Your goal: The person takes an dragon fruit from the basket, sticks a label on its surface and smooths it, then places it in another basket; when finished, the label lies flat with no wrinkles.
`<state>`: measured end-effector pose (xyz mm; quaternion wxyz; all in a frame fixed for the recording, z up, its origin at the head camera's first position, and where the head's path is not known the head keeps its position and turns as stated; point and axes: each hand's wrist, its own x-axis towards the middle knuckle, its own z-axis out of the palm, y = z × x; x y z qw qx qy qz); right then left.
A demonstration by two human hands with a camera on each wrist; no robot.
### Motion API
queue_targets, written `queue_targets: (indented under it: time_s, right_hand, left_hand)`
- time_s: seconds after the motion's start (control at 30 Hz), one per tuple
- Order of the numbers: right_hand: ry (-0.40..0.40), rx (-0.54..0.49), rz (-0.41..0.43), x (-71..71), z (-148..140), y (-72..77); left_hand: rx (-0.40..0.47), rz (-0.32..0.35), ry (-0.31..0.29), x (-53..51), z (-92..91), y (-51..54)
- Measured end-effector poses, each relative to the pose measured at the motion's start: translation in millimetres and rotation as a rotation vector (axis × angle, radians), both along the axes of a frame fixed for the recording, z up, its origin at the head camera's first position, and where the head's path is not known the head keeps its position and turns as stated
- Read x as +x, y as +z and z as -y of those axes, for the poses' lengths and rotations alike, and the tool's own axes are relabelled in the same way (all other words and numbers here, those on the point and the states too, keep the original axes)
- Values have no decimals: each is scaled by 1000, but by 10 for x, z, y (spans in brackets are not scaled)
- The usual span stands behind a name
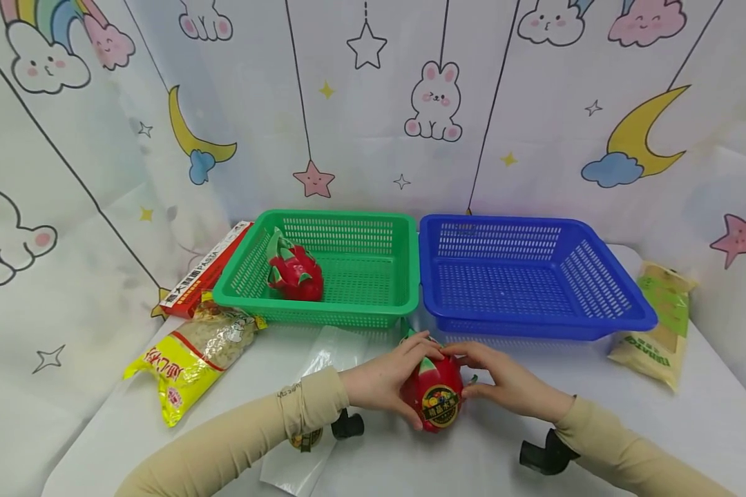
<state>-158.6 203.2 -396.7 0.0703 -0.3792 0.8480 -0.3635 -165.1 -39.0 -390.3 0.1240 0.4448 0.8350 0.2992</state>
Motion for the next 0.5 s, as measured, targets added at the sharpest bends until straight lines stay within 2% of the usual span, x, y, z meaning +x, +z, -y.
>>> queue_targets:
  time_s: [0.07,0.2,0.37,0.43,0.5]
  right_hand:
    - [-21,6,38,-7,1,19]
    - [-114,54,93,46,65,63]
    - [-231,179,-37,177,224,71]
    - [-274,200,-86,215,279,53]
    - [-302,200,-100,238,312,34]
  left_hand:
    - [6,2,13,7,-10,5]
    - [16,12,57,33,-44,5]
    - [22,-47,92,59,-86,-10]
    - [31,-79,104,68,-105,-22]
    - [42,-106,117,77,-123,-37]
